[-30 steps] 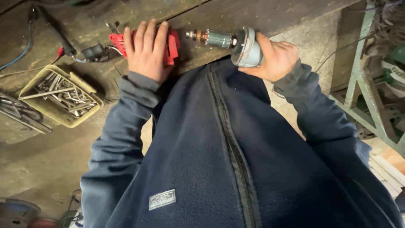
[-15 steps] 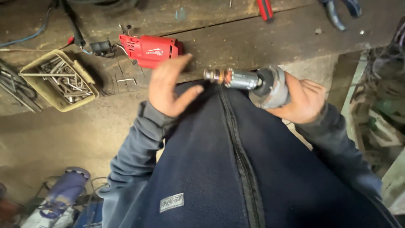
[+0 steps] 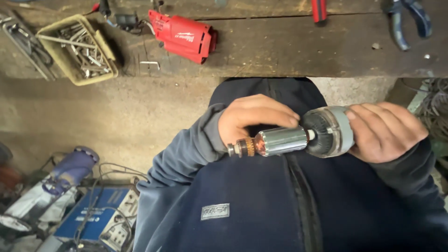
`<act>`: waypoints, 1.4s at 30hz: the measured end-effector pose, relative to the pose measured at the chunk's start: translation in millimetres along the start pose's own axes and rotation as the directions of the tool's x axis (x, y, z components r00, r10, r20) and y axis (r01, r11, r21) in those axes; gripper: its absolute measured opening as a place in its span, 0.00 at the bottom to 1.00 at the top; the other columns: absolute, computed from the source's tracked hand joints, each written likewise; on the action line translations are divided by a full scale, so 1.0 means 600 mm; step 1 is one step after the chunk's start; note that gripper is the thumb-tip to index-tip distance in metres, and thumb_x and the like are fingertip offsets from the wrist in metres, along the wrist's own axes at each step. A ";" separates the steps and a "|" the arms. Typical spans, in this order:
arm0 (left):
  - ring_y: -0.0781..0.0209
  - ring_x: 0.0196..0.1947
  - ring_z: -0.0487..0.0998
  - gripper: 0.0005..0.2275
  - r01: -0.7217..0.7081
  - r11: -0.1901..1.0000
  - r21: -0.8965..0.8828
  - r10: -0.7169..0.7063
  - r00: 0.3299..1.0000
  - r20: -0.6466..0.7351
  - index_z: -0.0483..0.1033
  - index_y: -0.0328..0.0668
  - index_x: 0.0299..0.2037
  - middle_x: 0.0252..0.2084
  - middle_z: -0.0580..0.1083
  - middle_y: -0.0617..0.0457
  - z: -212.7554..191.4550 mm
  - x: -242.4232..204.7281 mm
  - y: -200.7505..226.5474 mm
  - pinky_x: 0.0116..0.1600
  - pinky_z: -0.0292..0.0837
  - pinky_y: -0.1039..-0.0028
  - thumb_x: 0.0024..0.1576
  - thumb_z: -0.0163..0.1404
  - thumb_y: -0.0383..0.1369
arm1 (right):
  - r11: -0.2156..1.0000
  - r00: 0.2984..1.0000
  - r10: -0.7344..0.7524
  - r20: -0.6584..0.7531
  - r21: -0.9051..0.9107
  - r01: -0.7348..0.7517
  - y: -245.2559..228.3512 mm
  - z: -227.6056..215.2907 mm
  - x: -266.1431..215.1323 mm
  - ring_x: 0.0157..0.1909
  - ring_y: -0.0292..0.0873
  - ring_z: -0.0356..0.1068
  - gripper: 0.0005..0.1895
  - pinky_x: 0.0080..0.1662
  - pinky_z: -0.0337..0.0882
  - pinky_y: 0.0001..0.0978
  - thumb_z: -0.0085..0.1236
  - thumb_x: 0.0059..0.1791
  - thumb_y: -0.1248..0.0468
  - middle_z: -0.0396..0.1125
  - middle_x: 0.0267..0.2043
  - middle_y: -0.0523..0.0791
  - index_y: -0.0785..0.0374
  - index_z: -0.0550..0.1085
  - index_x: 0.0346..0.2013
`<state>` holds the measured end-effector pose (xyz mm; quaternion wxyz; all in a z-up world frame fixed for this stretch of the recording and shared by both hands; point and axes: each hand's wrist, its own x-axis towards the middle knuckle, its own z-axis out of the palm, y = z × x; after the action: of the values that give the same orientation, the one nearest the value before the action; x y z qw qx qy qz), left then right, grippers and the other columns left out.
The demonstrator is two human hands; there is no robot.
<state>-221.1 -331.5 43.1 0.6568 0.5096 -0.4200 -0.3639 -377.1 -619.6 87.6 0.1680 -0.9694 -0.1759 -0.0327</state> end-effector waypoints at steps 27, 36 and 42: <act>0.55 0.34 0.79 0.25 0.087 0.955 0.284 -0.002 0.957 -0.289 0.78 0.39 0.40 0.35 0.77 0.52 0.000 -0.017 0.011 0.41 0.73 0.68 0.41 0.74 0.46 | 0.989 0.987 0.145 -0.068 -0.009 -0.146 -0.070 0.020 0.072 0.37 0.52 0.77 0.30 0.44 0.76 0.39 0.72 0.43 0.51 0.74 0.34 0.54 0.78 0.74 0.39; 0.52 0.26 0.73 0.27 0.207 0.897 0.391 -0.094 0.953 -0.288 0.70 0.43 0.26 0.26 0.70 0.52 -0.008 -0.022 0.011 0.35 0.67 0.65 0.37 0.73 0.51 | 0.986 0.985 0.164 -0.048 0.019 -0.163 -0.071 0.030 0.072 0.38 0.50 0.77 0.29 0.46 0.76 0.39 0.73 0.44 0.53 0.75 0.36 0.53 0.77 0.74 0.44; 0.52 0.23 0.73 0.26 0.275 0.859 0.431 -0.156 0.944 -0.291 0.71 0.43 0.23 0.22 0.70 0.52 -0.012 -0.016 0.019 0.32 0.67 0.65 0.35 0.73 0.52 | 0.988 0.987 0.156 -0.024 0.000 -0.156 -0.072 0.024 0.085 0.37 0.50 0.77 0.33 0.45 0.76 0.38 0.73 0.41 0.48 0.75 0.35 0.54 0.77 0.74 0.42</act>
<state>-217.8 -317.6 51.7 0.5166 0.7375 -0.3502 -0.2579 -344.6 -560.0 93.6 0.1710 -0.9800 -0.0973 -0.0313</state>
